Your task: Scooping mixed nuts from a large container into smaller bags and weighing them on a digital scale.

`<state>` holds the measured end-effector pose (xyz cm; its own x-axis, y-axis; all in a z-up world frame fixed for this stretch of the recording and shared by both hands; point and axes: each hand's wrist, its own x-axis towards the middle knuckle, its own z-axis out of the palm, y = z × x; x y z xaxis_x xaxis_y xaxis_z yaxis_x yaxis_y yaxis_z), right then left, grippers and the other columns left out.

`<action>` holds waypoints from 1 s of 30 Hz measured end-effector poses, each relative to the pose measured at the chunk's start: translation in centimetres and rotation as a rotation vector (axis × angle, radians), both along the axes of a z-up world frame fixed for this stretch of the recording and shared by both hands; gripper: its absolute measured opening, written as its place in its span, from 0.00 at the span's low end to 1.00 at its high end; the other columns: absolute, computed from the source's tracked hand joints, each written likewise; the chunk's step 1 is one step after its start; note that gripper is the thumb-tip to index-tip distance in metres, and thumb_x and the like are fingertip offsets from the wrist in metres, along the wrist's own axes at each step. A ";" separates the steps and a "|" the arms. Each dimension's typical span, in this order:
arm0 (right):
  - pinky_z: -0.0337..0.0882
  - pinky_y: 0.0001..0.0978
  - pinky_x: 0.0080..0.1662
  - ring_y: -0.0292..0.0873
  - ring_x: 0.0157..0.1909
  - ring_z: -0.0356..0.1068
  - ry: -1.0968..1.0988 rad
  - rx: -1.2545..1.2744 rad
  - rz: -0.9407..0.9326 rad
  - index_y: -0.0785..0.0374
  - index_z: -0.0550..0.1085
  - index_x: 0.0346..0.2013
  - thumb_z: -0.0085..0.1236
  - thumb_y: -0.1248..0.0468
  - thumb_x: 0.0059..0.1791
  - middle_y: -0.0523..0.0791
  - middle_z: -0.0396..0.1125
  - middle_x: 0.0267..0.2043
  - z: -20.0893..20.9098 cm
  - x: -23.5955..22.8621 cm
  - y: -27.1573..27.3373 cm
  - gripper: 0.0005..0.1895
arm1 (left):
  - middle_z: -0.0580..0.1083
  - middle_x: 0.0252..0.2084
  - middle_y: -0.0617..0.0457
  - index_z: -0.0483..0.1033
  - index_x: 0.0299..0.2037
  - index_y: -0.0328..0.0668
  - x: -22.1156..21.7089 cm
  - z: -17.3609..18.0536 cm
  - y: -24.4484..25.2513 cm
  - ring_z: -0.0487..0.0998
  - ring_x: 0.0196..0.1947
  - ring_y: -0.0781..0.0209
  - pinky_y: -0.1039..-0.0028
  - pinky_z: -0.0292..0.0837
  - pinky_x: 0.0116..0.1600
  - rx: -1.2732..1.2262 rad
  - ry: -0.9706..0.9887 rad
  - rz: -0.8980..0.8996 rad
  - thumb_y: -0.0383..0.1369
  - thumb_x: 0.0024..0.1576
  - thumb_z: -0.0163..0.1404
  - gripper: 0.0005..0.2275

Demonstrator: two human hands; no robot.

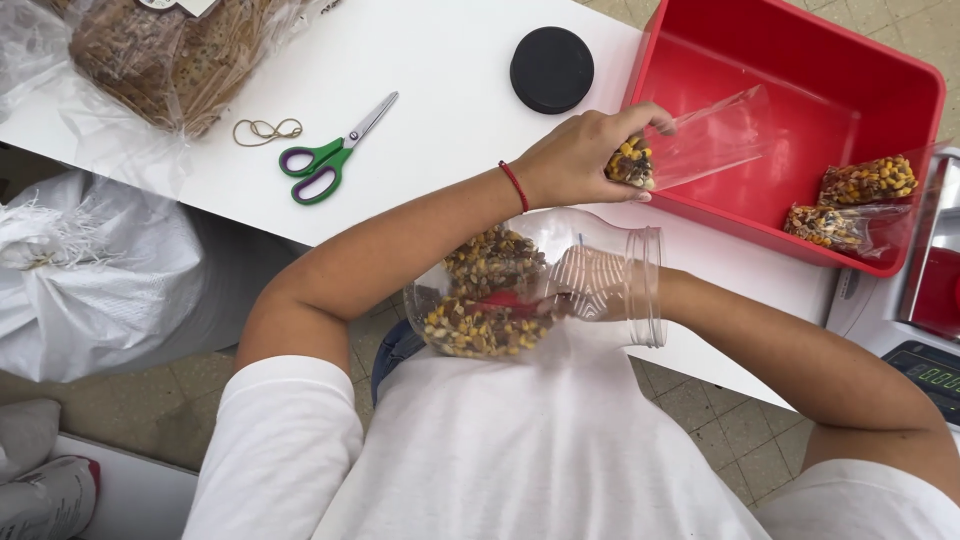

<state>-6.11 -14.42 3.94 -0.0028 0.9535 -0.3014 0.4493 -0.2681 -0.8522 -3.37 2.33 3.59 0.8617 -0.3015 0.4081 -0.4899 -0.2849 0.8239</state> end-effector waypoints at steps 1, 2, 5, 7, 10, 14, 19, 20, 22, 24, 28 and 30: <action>0.77 0.33 0.31 0.47 0.27 0.74 0.000 0.000 0.001 0.70 0.76 0.45 0.54 0.70 0.47 0.54 0.74 0.33 -0.5 0.0 0.2 0.13 | 0.80 0.38 0.45 0.63 0.55 0.54 0.0 -0.2 0.0 0.81 0.42 0.39 0.53 0.74 0.50 0.000 0.000 0.001 0.32 0.47 0.66 0.28; 0.77 0.30 0.29 0.44 0.27 0.74 0.145 -0.004 -0.010 0.68 0.76 0.46 0.54 0.69 0.47 0.53 0.75 0.34 -1.0 0.1 0.4 0.13 | 0.80 0.38 0.45 0.63 0.54 0.54 0.1 -0.3 0.0 0.81 0.42 0.39 0.53 0.74 0.50 0.013 0.004 0.009 0.33 0.47 0.66 0.28; 0.79 0.26 0.28 0.42 0.27 0.76 0.366 -0.173 -0.161 0.68 0.77 0.45 0.57 0.68 0.47 0.53 0.76 0.35 2.7 -0.2 1.4 0.13 | 0.80 0.37 0.46 0.63 0.54 0.54 0.4 -0.6 0.3 0.81 0.41 0.40 0.54 0.74 0.50 0.027 0.002 0.032 0.35 0.46 0.67 0.28; 0.80 0.25 0.29 0.44 0.27 0.77 0.436 -0.332 -0.306 0.70 0.77 0.44 0.60 0.69 0.45 0.54 0.76 0.34 4.6 -0.2 0.9 0.14 | 0.80 0.37 0.47 0.63 0.54 0.55 0.4 -0.8 0.5 0.82 0.41 0.41 0.54 0.73 0.49 0.034 -0.009 0.044 0.36 0.46 0.67 0.28; 0.83 0.33 0.31 0.50 0.30 0.80 0.566 -0.031 -0.378 0.76 0.74 0.42 0.57 0.74 0.43 0.58 0.76 0.33 4.7 0.3 -1.7 0.13 | 0.80 0.38 0.48 0.64 0.52 0.55 0.3 -1.0 0.8 0.82 0.40 0.42 0.57 0.74 0.49 0.026 0.005 0.074 0.36 0.45 0.67 0.27; 0.81 0.36 0.27 0.50 0.26 0.80 0.431 0.079 -0.601 0.78 0.76 0.34 0.60 0.75 0.41 0.59 0.76 0.28 5.2 0.4 -5.6 0.08 | 0.80 0.38 0.51 0.67 0.50 0.54 0.5 -1.4 0.7 0.81 0.41 0.45 0.59 0.74 0.49 -0.009 0.014 0.074 0.34 0.45 0.66 0.24; 0.75 0.30 0.24 0.48 0.24 0.77 0.464 0.290 -0.799 0.79 0.75 0.37 0.56 0.75 0.43 0.61 0.74 0.27 3.0 -0.1 -9.9 0.09 | 0.80 0.40 0.48 0.69 0.50 0.48 0.3 -1.0 0.5 0.81 0.41 0.42 0.60 0.73 0.50 -0.081 0.029 0.069 0.28 0.44 0.64 0.23; 0.71 0.27 0.21 0.47 0.22 0.74 0.515 0.358 -0.905 0.79 0.74 0.37 0.56 0.73 0.44 0.61 0.72 0.25 1.8 -0.1 -10.7 0.10 | 0.80 0.40 0.48 0.69 0.50 0.49 0.3 -1.0 0.6 0.81 0.42 0.45 0.61 0.74 0.50 -0.087 0.041 0.077 0.28 0.44 0.63 0.23; 0.68 0.23 0.19 0.46 0.19 0.72 0.559 0.438 -1.019 0.79 0.72 0.37 0.56 0.71 0.45 0.61 0.70 0.23 -0.6 -0.1 -12.0 0.11 | 0.80 0.39 0.49 0.69 0.50 0.49 0.2 -0.8 0.7 0.81 0.42 0.47 0.62 0.74 0.51 -0.090 0.046 0.071 0.28 0.43 0.63 0.24; 0.58 0.17 0.16 0.43 0.15 0.67 0.685 0.567 -1.196 0.76 0.71 0.37 0.56 0.63 0.49 0.60 0.66 0.19 -3.0 0.1 -13.0 0.14 | 0.79 0.39 0.48 0.68 0.51 0.48 0.0 -0.4 1.0 0.81 0.42 0.47 0.61 0.74 0.50 -0.086 0.051 0.087 0.33 0.43 0.67 0.26; 0.52 0.13 0.16 0.37 0.14 0.61 0.761 0.697 -1.321 0.71 0.70 0.32 0.53 0.53 0.53 0.54 0.61 0.16 -3.3 0.3 -12.4 0.20 | 0.80 0.37 0.50 0.68 0.51 0.48 -0.5 0.3 1.4 0.81 0.40 0.51 0.63 0.73 0.50 -0.069 0.054 0.069 0.34 0.43 0.68 0.27; 0.51 0.09 0.17 0.33 0.18 0.61 0.760 0.763 -1.453 0.65 0.71 0.29 0.50 0.53 0.55 0.47 0.61 0.18 -2.3 0.5 -11.8 0.19 | 0.80 0.36 0.49 0.68 0.52 0.47 -0.9 0.9 1.5 0.82 0.39 0.49 0.63 0.74 0.49 -0.022 0.065 0.068 0.30 0.45 0.66 0.25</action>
